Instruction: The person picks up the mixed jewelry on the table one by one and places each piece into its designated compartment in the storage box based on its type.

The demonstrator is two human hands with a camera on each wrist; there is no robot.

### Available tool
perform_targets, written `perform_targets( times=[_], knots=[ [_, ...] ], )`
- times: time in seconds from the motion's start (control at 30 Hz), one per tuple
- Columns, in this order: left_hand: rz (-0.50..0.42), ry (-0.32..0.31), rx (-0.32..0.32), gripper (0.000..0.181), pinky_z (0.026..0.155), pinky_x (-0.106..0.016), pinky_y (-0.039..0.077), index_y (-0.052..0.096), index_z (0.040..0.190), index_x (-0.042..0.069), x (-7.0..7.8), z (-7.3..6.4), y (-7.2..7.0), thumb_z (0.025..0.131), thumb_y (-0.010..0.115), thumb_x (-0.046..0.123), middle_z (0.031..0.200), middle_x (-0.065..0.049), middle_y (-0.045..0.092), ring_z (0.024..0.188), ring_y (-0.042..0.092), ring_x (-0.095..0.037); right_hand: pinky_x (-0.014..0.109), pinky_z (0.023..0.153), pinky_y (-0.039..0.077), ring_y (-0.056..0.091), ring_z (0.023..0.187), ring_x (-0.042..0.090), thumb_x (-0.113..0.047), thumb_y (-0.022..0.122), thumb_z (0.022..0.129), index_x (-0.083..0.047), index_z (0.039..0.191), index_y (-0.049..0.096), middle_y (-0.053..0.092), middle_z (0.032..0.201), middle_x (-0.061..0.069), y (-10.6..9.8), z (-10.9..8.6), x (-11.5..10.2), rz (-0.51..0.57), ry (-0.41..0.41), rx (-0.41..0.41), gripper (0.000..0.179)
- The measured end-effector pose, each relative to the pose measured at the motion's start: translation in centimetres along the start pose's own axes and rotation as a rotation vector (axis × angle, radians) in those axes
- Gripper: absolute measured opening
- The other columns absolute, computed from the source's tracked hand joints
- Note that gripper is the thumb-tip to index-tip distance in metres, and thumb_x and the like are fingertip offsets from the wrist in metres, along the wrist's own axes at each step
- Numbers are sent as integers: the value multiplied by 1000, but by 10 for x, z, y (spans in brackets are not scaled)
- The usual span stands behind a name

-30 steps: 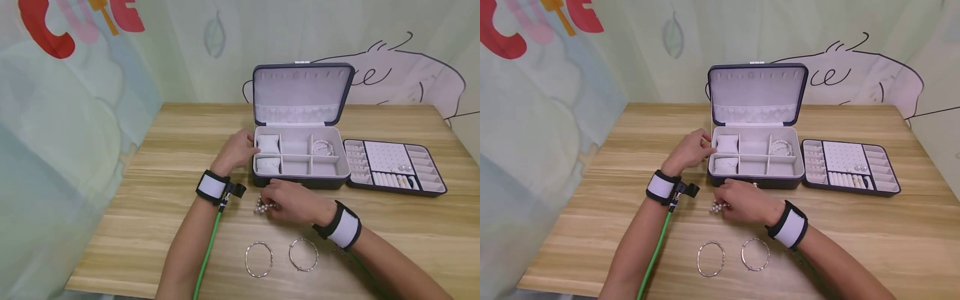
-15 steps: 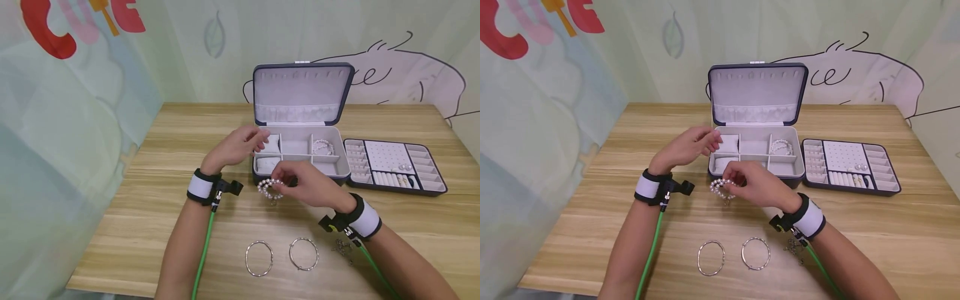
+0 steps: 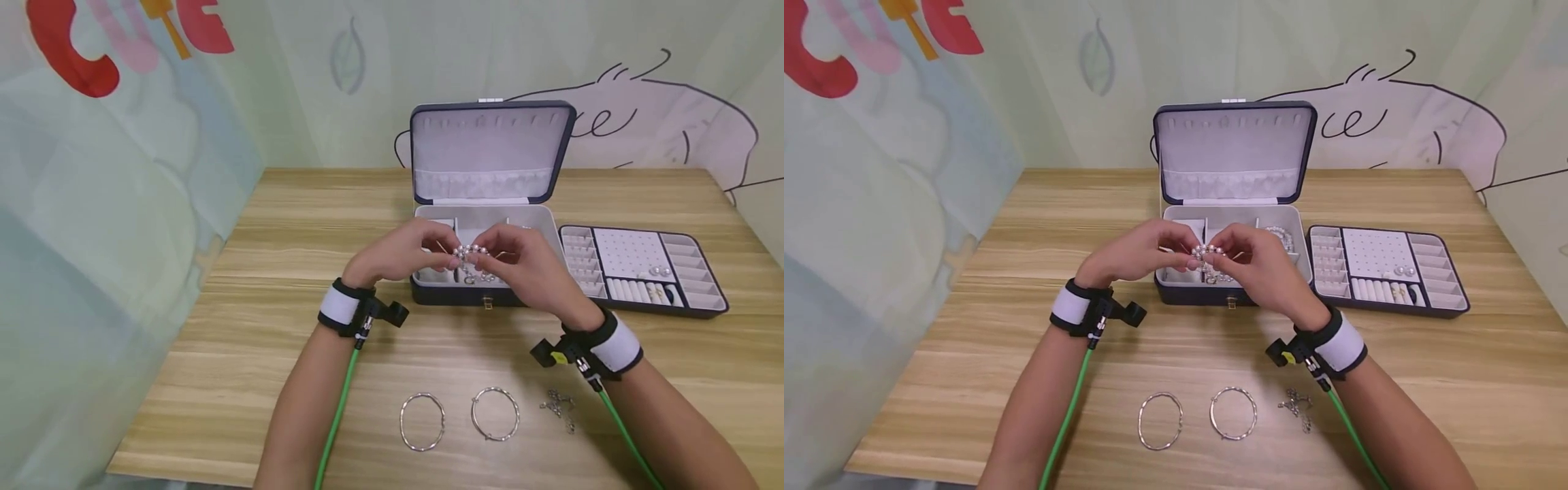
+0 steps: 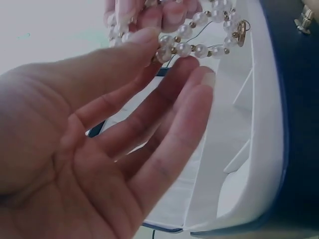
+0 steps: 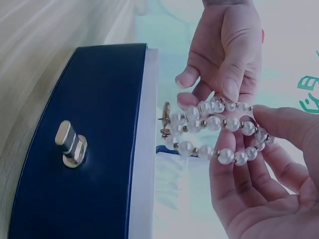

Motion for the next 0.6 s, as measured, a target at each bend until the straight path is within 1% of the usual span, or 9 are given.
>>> perform_targets(
  times=[0.03,0.13,0.27,0.33,0.43,0.53,0.6],
  knots=[
    [-22,-13,8,9,83,-31,60,72,103,7,0,0,1,97,69,14,96,-7,71,92,70,-26,23,82,59,68,84,12,-16,72,96,-6,103,72,73,95,6,-1,1,0,-4,4,9,12],
    [-56,-35,27,10,82,-33,62,72,103,6,-1,2,3,98,69,13,99,-15,72,96,70,-32,21,81,58,68,85,12,-19,70,97,-7,103,73,73,96,6,-3,2,1,-12,19,23,14],
    [-49,-49,46,12,80,-31,61,71,106,5,-2,5,6,98,68,13,104,-20,72,97,69,-34,18,75,56,70,84,13,-22,69,99,-8,103,72,74,96,7,-7,4,6,-16,48,39,15],
    [-34,-59,56,14,80,-32,62,70,109,4,-3,6,7,98,68,13,105,-18,72,98,69,-33,17,76,56,70,84,13,-23,68,99,-8,103,73,74,97,7,-10,7,8,-34,58,46,16],
    [13,-99,92,17,78,-34,61,69,113,2,-5,6,5,99,67,12,104,-13,71,94,69,-30,17,78,56,70,86,13,-23,69,99,-8,103,73,75,99,7,-15,12,7,-76,61,51,16],
    [87,-162,159,17,73,-32,59,69,112,3,-9,4,-1,99,66,14,101,-9,70,87,68,-26,15,78,55,70,87,14,-22,70,98,-9,103,74,75,97,7,-21,20,4,-129,58,53,15],
    [139,-209,209,15,70,-29,55,69,109,6,-11,2,-6,100,66,17,99,-8,69,84,65,-22,16,78,55,69,86,15,-20,71,97,-9,102,74,75,95,7,-26,26,2,-165,60,57,13]
  ],
)
Point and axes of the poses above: each hand's wrist, its own z-axis towards the middle knuckle, its own y-axis out of the palm, x = y × z, the point moved 5 cm from there along z, towards the middle knuckle
